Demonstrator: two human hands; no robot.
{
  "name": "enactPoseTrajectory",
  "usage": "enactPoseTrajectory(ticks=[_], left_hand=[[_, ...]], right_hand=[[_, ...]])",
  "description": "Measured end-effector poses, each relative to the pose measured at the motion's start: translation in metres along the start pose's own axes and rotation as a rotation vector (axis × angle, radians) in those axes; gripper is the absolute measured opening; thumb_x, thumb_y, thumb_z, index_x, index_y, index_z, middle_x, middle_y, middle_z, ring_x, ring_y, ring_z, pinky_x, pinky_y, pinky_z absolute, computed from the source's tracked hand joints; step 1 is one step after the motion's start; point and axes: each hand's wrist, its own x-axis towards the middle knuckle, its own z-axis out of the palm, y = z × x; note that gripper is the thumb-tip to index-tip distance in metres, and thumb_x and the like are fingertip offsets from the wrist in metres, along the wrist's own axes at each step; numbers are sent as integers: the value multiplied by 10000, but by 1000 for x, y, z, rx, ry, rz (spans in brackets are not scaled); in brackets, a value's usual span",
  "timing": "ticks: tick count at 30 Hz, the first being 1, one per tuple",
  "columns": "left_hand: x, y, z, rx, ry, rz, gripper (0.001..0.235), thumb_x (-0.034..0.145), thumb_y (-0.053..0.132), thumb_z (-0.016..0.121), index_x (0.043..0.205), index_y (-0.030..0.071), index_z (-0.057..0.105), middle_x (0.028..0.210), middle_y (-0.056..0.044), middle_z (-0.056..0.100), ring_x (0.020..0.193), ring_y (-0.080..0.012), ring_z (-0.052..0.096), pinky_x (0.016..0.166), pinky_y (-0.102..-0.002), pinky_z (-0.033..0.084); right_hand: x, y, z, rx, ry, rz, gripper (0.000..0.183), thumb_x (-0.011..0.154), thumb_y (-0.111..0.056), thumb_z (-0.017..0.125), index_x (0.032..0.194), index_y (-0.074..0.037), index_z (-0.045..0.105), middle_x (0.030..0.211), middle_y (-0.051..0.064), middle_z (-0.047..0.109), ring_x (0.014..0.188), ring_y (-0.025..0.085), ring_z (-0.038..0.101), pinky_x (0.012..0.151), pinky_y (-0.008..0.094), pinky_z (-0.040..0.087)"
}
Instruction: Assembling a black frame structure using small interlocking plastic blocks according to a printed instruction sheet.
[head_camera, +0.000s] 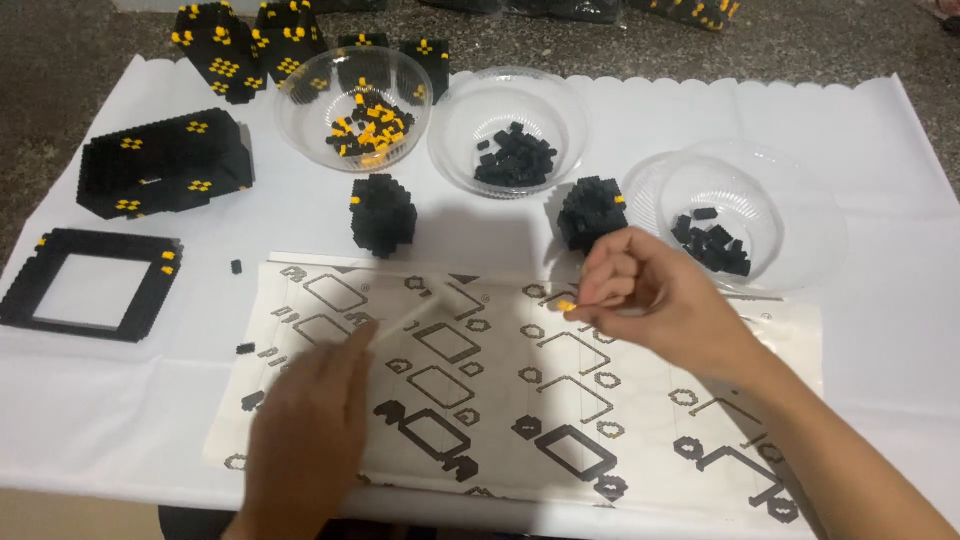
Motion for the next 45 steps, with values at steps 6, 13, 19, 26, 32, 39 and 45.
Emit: enactPoseTrajectory(ticks=[6, 13, 19, 26, 32, 39, 45], left_hand=[[8, -13, -1, -15, 120, 134, 271, 909, 111, 522, 1151, 83, 641, 915, -71, 646, 833, -272, 571, 760, -418, 453], [-3, 9, 5, -115, 128, 259, 218, 861, 179, 616, 1035, 59, 671, 885, -62, 702, 803, -229, 640, 752, -402, 495], [-6, -12, 11, -62, 229, 272, 221, 845, 134, 629, 1044, 52, 680, 892, -61, 702, 789, -218, 629, 769, -374, 495], [-8, -12, 17, -26, 271, 293, 252, 839, 190, 652, 1049, 54, 680, 907, -57, 676, 803, -208, 617, 770, -368, 511], [-8, -15, 20, -14, 278, 291, 252, 848, 188, 638, 1059, 56, 675, 897, -62, 678, 798, -207, 621, 767, -356, 511], [-7, -12, 17, -12, 269, 262, 251, 837, 208, 641, 1041, 67, 681, 898, -45, 696, 795, -189, 634, 784, -357, 509], [-10, -14, 19, -5, 266, 232, 260, 818, 210, 662, 1040, 76, 689, 896, -44, 708, 817, -195, 650, 797, -370, 514]], right_hand=[[0, -9, 0, 76, 36, -48, 401, 727, 172, 638, 1091, 18, 575, 897, 121, 679, 792, 169, 662, 787, 277, 593], [3, -12, 5, 55, 232, 43, 283, 776, 130, 604, 1031, 25, 666, 867, 144, 738, 831, 150, 690, 639, 198, 505], [5, -9, 3, 52, 349, 86, 290, 774, 138, 590, 1022, 14, 676, 900, 136, 731, 917, 223, 727, 809, 264, 535], [7, -2, 3, 83, 431, 56, 283, 768, 112, 625, 1037, 31, 659, 906, 145, 713, 891, 200, 698, 869, 273, 558], [3, -5, 7, 120, 370, -13, 309, 756, 147, 605, 1050, 62, 647, 931, 187, 722, 874, 255, 721, 839, 306, 586], [7, 1, 9, 152, 365, 60, 314, 738, 151, 630, 1033, 64, 692, 916, 199, 754, 834, 246, 725, 770, 307, 591], [7, 1, 11, 168, 392, 103, 292, 738, 136, 645, 1015, 65, 708, 874, 201, 755, 793, 245, 713, 751, 314, 574]])
